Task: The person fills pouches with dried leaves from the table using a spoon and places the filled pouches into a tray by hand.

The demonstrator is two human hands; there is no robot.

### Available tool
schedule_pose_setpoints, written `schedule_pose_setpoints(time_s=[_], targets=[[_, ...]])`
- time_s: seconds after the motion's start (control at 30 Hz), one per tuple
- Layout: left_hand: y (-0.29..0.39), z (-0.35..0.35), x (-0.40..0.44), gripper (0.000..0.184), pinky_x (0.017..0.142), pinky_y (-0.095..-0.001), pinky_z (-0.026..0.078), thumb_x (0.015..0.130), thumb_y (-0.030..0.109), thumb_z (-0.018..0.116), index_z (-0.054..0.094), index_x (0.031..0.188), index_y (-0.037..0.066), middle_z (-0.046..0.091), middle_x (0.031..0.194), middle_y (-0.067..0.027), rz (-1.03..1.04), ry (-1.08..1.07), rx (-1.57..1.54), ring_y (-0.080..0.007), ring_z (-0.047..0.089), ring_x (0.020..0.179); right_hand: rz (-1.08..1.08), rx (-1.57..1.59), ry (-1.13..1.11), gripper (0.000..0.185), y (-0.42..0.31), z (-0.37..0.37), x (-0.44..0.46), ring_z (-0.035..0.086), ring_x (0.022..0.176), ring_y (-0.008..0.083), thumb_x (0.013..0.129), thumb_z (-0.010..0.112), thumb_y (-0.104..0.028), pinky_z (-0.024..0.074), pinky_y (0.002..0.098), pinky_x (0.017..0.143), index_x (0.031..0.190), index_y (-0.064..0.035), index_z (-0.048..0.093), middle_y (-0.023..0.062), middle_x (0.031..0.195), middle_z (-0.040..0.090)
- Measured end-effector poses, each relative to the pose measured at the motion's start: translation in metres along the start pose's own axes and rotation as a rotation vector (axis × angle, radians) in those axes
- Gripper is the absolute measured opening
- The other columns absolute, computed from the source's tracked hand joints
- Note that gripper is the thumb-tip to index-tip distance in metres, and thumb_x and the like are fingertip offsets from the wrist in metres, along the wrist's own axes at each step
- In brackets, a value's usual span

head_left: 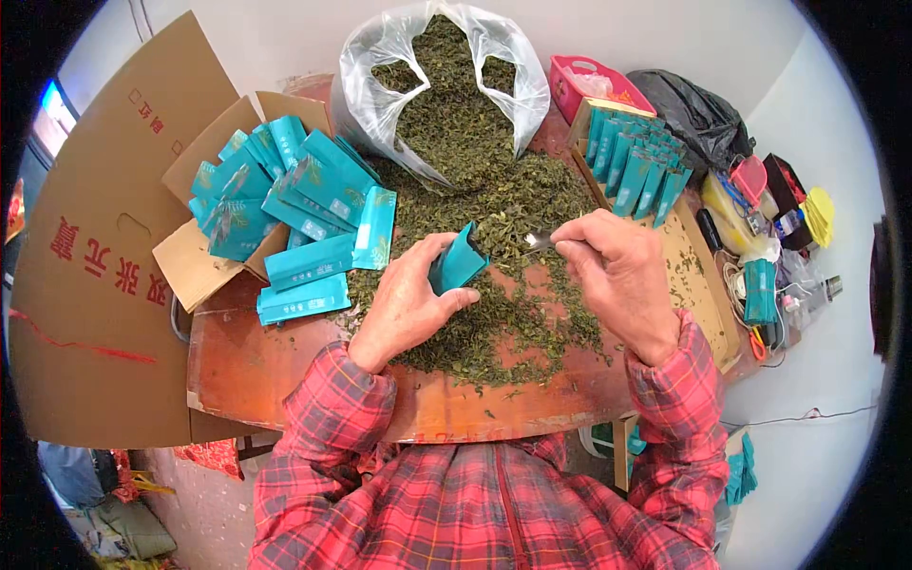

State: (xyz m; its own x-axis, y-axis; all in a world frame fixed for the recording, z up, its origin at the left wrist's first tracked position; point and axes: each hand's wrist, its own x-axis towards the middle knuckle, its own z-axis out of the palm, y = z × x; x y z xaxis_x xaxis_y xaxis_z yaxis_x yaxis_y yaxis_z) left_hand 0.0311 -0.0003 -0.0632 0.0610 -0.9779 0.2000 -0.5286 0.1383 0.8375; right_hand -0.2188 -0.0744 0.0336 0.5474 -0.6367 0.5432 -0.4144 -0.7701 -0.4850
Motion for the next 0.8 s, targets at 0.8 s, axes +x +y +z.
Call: schedule_pose_setpoints(time_s=[0.8], targets=[[0.002, 0.002, 0.003, 0.073, 0.102, -0.0449, 0.056, 0.081, 0.024, 0.094, 0.061, 0.142, 0.001, 0.073, 0.127, -0.0206, 0.009, -0.006, 0.091, -0.0371, 0.071, 0.121, -0.231, -0.389, -0.22, 0.017, -0.035, -0.004, 0.035, 0.067, 0.085, 0.0408, 0.081, 0.071, 0.001, 0.055, 0.0501, 0.073, 0.095, -0.0019, 0.063, 0.0167, 0.089, 0.062]])
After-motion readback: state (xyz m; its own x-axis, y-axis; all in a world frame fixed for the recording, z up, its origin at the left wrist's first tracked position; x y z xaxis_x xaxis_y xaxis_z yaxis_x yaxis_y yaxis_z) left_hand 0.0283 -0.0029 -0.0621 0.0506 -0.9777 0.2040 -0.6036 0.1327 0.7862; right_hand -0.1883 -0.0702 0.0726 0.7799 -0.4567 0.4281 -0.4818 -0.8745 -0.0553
